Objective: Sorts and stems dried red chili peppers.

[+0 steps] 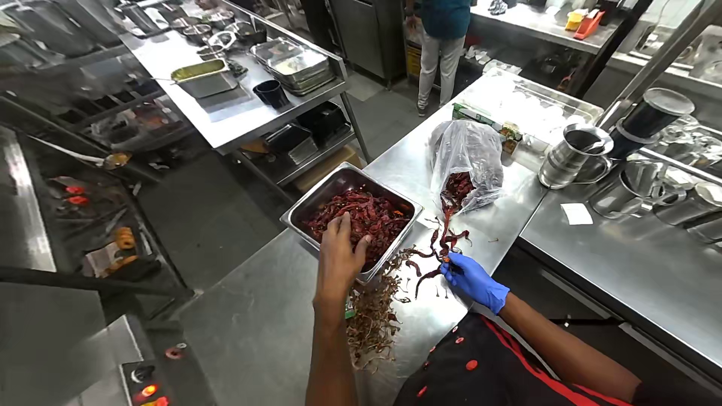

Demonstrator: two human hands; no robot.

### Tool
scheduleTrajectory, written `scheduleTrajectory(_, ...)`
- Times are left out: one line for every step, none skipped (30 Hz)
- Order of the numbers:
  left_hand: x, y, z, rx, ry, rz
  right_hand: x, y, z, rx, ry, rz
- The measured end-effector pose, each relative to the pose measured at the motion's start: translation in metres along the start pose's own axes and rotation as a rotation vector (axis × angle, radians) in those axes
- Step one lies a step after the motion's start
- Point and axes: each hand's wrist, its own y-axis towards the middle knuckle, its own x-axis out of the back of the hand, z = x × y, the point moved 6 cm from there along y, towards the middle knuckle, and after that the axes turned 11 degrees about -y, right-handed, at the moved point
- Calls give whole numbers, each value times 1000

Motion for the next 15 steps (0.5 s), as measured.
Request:
scheduleTrajectory(-10,-5,0,-22,34,-31,3,0,-2,15,-19,11)
scheduleTrajectory(-22,-14,-5,-48,28,-67,6,0,-4,20,-43,11)
scheduleTrajectory(-37,-29,-15,-62,-14,-79,10,-1,-6,20,-74,6)
scheduleTrajectory(-58,-44,-25,-83,-71,-65,14,-1,-9,17,-110,-8)
scheduleTrajectory(-84,-58,-33,-106,-128,-15,18,-2,-12,8,-145,-32)
scheduleTrajectory(-114,-71,-37,-130,-152,52,21,-2,-14,-7,-179,-56)
scheduleTrajectory(-142,-81,-37,-129,-141,134,23,-3,-16,-20,-212,-71)
scheduleTrajectory(-167,-90,-34,-116,-107,189,22,-5,-16,-22,-258,-72)
scheduleTrajectory(-186,-97,-29,-100,-63,205,21,-7,-15,-19,-322,-67)
scheduleTrajectory(-198,-102,-24,-91,-28,190,20,-9,-15,-3,-416,-42)
scheduleTrajectory(-203,-104,-20,-81,-12,173,19,-12,-17,24,-546,-5)
scheduleTrajectory(-203,-103,-17,-71,-23,151,18,-14,-19,55,-699,33)
scheduleTrajectory(-200,-101,-14,-62,-53,122,12,-15,-18,69,-822,73)
scheduleTrajectory(-195,-99,-11,-59,-101,85,4,-18,-17,69,-897,133)
scheduleTrajectory(-187,-96,-8,-58,-162,43,-6,-21,-15,68,-919,196)
